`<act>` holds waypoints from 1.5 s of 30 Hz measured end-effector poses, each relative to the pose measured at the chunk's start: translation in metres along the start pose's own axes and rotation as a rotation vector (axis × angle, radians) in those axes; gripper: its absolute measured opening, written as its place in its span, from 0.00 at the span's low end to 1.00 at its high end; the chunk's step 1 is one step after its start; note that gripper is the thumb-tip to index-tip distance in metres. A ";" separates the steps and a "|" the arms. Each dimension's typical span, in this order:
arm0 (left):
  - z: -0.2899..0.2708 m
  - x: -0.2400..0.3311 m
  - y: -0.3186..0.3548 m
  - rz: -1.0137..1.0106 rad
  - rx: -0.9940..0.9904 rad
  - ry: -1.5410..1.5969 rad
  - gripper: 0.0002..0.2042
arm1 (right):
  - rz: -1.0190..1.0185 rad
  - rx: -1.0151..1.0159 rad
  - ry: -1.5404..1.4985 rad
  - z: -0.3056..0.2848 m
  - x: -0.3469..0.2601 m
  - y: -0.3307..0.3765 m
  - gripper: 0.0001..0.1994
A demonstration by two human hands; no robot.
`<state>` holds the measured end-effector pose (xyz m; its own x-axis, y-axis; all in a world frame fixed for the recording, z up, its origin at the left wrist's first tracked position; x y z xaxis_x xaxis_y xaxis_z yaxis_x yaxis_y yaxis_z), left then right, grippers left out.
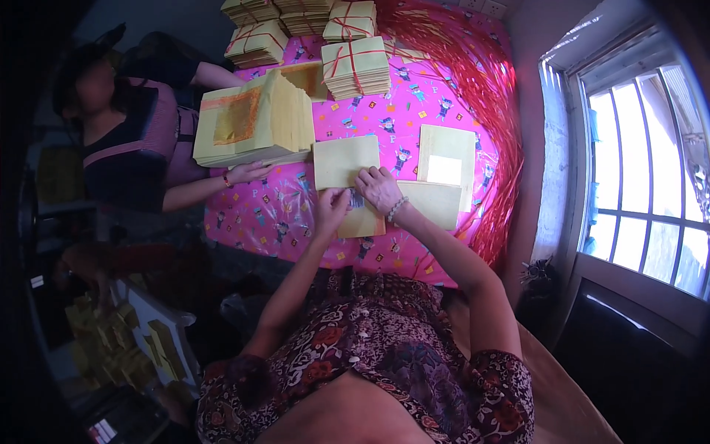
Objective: Bundling stacks of yellow joss paper and tying them with red ribbons.
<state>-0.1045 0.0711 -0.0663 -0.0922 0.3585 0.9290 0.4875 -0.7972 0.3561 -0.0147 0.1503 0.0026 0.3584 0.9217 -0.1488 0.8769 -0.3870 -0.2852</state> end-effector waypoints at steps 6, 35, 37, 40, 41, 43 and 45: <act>0.007 -0.023 -0.010 -0.413 -0.040 0.451 0.22 | -0.202 0.041 0.042 -0.003 -0.006 -0.001 0.04; 0.177 -0.051 0.074 -0.419 -0.272 0.640 0.12 | 1.039 0.497 -0.997 -0.029 0.106 0.229 0.17; 0.182 -0.076 0.073 -0.534 -0.203 0.694 0.11 | 1.118 0.436 -0.917 -0.017 0.109 0.237 0.17; 0.187 -0.108 0.067 -0.622 -0.168 0.684 0.11 | 1.150 0.375 -0.830 -0.005 0.111 0.240 0.19; 0.188 -0.110 0.065 -0.624 -0.167 0.682 0.11 | 1.184 0.311 -0.755 -0.002 0.111 0.242 0.19; 0.186 -0.116 0.062 -0.628 -0.151 0.635 0.10 | 1.160 0.309 -0.724 -0.002 0.110 0.241 0.19; 0.186 -0.119 0.061 -0.649 -0.156 0.644 0.10 | 1.129 0.304 -0.698 -0.004 0.109 0.236 0.20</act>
<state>0.0976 0.0701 -0.1735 -0.7934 0.4558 0.4035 0.0539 -0.6075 0.7924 0.2327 0.1591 -0.0767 0.5126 -0.0688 -0.8559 0.0794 -0.9887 0.1270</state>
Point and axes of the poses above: each hand's wrist, its own y-axis away from the middle knuckle, its own z-axis out of the palm, x = y × z, the point moved 9 cm from there along -y, towards the middle knuckle, and after that the axes turned 4 degrees about -y, right-handed, at the moved point
